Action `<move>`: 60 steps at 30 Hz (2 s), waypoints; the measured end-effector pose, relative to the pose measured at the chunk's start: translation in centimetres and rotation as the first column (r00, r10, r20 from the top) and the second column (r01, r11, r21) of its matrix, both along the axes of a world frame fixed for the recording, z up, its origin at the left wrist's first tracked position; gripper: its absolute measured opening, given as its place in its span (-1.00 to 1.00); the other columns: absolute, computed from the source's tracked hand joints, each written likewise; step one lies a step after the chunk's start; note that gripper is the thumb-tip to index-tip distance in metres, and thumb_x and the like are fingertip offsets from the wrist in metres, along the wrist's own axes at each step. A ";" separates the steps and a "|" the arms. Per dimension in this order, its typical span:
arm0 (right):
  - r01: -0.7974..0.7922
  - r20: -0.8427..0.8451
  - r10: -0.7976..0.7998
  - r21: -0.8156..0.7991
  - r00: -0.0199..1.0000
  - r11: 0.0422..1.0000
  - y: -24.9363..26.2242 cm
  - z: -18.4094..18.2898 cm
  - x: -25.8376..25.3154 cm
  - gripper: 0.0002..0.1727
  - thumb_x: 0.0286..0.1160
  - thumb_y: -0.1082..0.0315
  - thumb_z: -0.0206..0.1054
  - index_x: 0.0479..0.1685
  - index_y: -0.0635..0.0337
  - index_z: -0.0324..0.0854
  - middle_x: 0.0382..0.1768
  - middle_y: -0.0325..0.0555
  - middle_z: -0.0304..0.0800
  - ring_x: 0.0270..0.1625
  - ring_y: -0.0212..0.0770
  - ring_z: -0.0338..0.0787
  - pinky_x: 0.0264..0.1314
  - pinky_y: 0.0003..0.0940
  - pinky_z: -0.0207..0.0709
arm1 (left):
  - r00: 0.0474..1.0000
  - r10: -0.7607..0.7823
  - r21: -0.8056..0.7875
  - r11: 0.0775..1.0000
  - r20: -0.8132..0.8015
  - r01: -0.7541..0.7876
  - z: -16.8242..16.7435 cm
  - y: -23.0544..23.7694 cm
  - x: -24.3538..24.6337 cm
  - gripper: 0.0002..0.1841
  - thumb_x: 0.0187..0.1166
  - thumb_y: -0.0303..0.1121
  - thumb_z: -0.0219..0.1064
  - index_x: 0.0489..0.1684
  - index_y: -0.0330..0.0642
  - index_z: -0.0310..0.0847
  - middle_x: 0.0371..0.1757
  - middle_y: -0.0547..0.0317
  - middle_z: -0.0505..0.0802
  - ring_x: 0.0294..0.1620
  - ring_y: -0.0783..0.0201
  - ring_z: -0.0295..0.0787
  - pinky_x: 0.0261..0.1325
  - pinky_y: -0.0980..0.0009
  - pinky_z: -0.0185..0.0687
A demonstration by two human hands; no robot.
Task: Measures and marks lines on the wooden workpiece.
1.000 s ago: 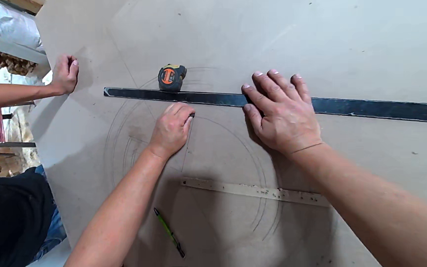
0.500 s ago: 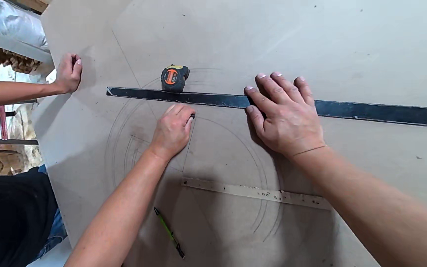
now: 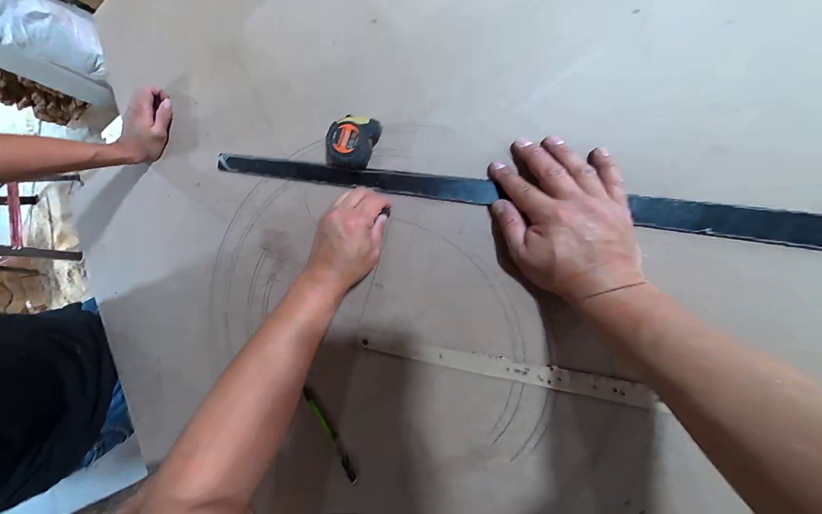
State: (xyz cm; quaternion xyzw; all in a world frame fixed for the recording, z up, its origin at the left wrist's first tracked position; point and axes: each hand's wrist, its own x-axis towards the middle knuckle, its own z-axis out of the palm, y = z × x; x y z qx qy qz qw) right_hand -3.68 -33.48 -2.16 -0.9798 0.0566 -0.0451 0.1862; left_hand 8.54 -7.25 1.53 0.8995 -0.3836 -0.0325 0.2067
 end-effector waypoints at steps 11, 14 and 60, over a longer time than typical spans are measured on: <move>-0.024 -0.051 0.027 0.053 0.998 0.998 -0.3 0.7 -0.1 -0.31 0.81 -0.17 -0.25 0.77 -0.13 0.38 0.87 -0.05 0.16 0.93 0.15 -0.02 0.88 0.40 -0.29 | 0.319 0.859 -0.043 0.330 -0.399 -0.943 3.0 21.1 -6.6 -0.78 0.57 -0.40 0.48 0.12 -0.14 0.76 -0.22 0.12 0.86 -0.43 0.27 0.74 -0.31 0.31 0.72; -0.012 -0.031 0.014 0.063 0.999 0.998 -0.8 -0.5 0.0 -0.31 0.80 -0.19 -0.24 0.78 -0.19 0.37 0.88 -0.10 0.12 0.94 0.10 -0.06 0.88 0.39 -0.27 | 0.413 0.823 0.011 0.452 -0.389 -0.892 2.5 19.8 -6.9 -0.73 0.56 -0.40 0.48 0.19 -0.11 0.76 0.01 0.14 0.90 -0.12 0.29 0.86 0.01 0.23 0.82; -0.042 -0.061 0.043 0.021 0.997 0.999 -1.5 5.4 -14.6 -0.26 0.67 -0.23 0.06 0.63 0.13 0.49 0.55 0.32 0.52 0.57 0.43 0.50 0.52 0.48 0.32 | 0.516 0.857 0.330 0.487 0.002 -0.809 7.3 20.9 -21.5 -0.73 0.64 -0.30 0.25 0.05 -0.31 0.73 -0.19 -0.17 0.86 -0.21 -0.13 0.87 -0.14 -0.18 0.76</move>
